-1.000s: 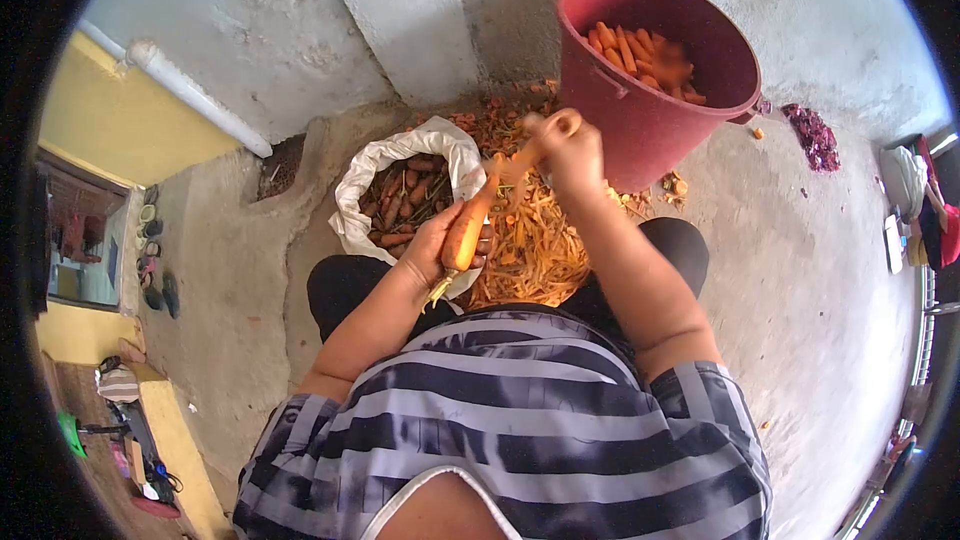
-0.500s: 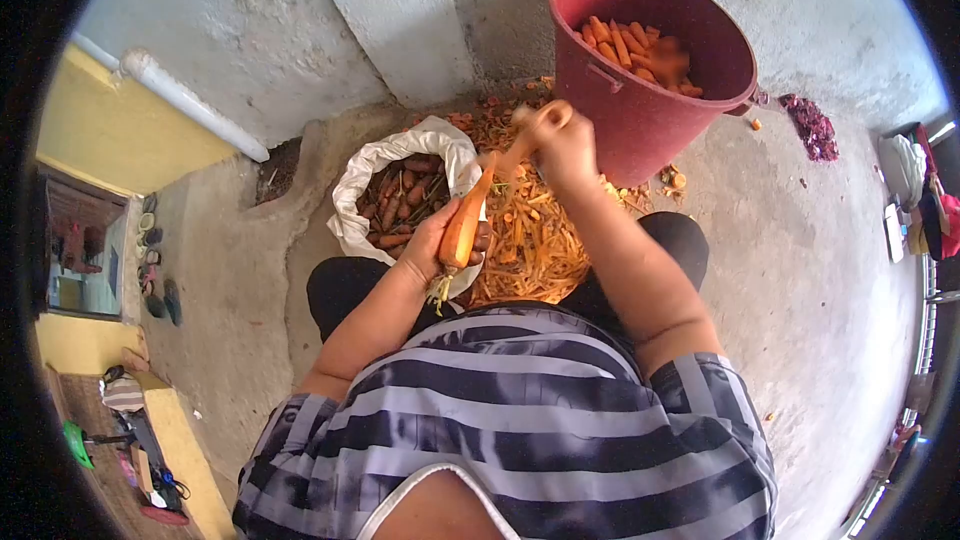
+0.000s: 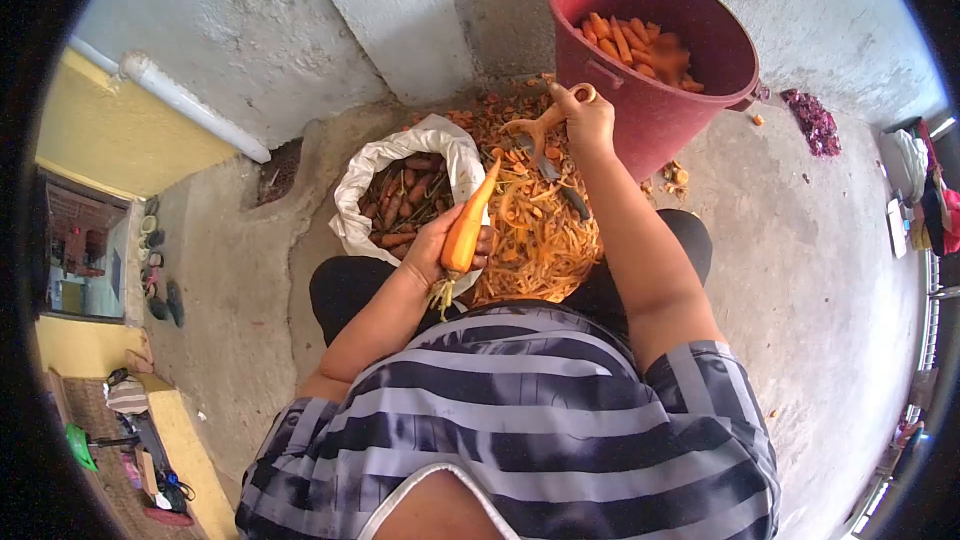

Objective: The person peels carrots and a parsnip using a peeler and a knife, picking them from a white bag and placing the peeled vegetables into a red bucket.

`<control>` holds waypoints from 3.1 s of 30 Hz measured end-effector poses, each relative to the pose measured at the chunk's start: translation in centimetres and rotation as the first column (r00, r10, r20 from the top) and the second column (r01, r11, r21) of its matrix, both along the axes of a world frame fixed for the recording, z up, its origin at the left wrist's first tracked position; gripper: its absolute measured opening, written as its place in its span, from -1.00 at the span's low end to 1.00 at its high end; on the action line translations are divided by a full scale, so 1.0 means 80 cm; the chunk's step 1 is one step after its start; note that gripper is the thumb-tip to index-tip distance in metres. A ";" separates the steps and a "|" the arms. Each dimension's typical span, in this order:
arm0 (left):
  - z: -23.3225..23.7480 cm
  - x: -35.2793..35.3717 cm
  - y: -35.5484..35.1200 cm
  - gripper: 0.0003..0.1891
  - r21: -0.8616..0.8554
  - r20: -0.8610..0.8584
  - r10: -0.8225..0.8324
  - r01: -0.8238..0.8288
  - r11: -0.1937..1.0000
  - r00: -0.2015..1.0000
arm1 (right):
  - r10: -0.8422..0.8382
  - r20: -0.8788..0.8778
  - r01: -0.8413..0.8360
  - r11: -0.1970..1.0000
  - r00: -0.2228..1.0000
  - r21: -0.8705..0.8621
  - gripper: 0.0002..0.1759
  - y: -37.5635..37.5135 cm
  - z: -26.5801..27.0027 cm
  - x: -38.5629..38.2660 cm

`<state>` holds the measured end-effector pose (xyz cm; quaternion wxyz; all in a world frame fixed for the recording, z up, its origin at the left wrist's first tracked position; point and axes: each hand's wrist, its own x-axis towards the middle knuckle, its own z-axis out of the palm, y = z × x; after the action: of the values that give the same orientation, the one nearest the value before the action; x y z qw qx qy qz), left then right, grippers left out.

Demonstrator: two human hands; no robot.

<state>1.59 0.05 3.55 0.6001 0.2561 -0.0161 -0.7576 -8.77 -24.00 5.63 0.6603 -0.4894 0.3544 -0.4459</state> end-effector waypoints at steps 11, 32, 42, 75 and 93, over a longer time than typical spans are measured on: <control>0.014 -0.012 0.001 -0.62 0.067 0.155 0.008 -0.019 0.998 0.988 | 0.138 -0.058 -0.133 0.988 0.989 0.081 -0.74 0.050 0.026 0.010; 0.013 -0.004 -0.003 -0.57 0.096 0.206 0.096 -0.118 0.988 0.974 | 0.408 0.137 -0.417 0.908 0.903 0.036 -0.70 0.098 0.025 -0.014; -0.019 0.011 0.004 -0.61 0.141 0.325 0.046 -0.097 0.985 0.944 | 0.053 -0.098 -0.040 0.992 0.994 0.123 -0.71 0.011 -0.009 0.015; -0.112 0.090 -0.060 -0.61 0.035 0.999 -0.033 -0.213 0.977 0.015 | 0.343 -0.819 -0.410 0.736 -0.460 0.539 -0.11 -0.051 -0.360 0.011; -0.080 0.068 -0.032 -0.60 -0.100 0.994 0.086 -0.226 0.969 -0.072 | 0.627 -0.350 -0.456 0.762 0.696 0.460 -0.49 0.095 -0.096 -0.025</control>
<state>7.01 -2.51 -2.88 0.4706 0.7527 -0.3790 -0.2616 -10.80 -16.41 -2.09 0.7262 -0.5472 0.4156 -0.0229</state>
